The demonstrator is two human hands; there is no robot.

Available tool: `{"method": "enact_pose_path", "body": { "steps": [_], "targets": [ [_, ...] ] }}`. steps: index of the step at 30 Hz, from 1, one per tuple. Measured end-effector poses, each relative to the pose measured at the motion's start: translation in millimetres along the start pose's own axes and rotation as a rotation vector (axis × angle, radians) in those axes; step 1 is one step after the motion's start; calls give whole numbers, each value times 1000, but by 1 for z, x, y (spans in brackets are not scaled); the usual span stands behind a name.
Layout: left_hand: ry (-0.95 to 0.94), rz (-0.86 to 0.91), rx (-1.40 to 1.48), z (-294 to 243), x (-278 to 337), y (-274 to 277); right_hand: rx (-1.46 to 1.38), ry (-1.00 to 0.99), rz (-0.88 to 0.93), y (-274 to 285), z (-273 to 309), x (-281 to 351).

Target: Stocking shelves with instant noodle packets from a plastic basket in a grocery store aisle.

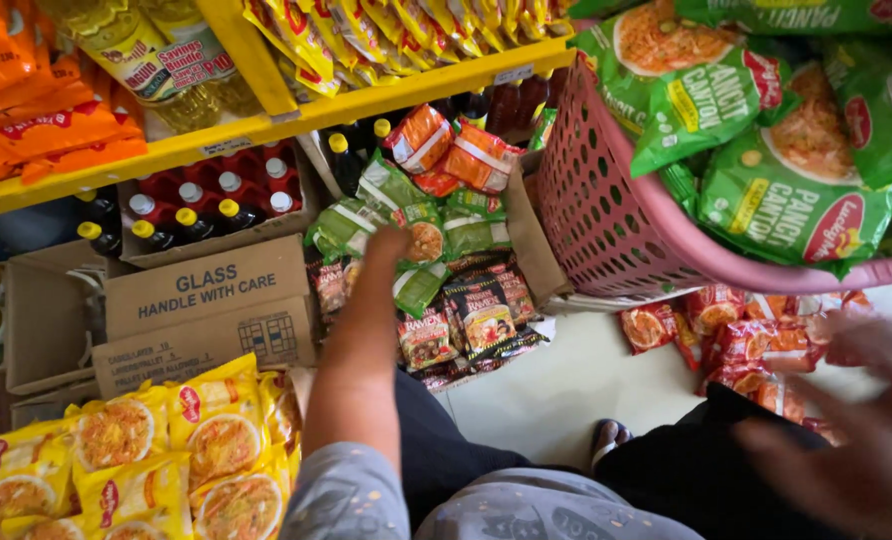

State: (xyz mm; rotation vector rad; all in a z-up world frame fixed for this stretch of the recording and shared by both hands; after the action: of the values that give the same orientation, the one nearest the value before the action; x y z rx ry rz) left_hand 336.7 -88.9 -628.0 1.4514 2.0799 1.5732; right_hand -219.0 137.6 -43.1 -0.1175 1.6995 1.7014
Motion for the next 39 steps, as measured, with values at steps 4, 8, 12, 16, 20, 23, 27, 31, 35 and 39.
{"method": "enact_pose_path", "body": {
  "steps": [4,8,12,16,20,23,27,31,35,39],
  "targets": [
    [251,-109,204,-8,68,15,-112,-116,-27,-80,62,-12],
    [323,-133,421,-3,92,26,-190,-200,63,-125,51,17],
    [294,62,629,14,54,-15,-350,-406,82,-151,23,44],
    [238,327,796,32,40,-46,-385,-454,87,-155,12,44],
    [273,317,315,11,156,20,-472,-442,105,-189,3,59],
    [93,305,204,2,173,16,-683,-501,142,-242,-7,79],
    [-36,386,356,-50,263,37,-983,-891,197,-301,-24,108],
    [-630,738,618,-145,398,28,-1296,-1231,55,-323,-33,128],
    [-627,696,458,-173,400,-11,-1630,-1167,-181,-317,-28,109],
    [-160,723,902,-160,281,-35,-1612,-1333,-414,-308,-50,130]
  ]
}}
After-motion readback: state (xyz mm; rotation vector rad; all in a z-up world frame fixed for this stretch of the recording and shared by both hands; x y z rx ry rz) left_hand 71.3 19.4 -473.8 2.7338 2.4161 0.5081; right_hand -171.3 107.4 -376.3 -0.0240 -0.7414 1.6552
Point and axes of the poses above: each hand's wrist, its own x-axis away from the middle knuckle, its own y-axis out of the back of the hand, z = x × y, the point moved 10 cm from there along -x, towards the middle knuckle, and after that the axes turned 9 degrees about y, right-handed, at the moved point
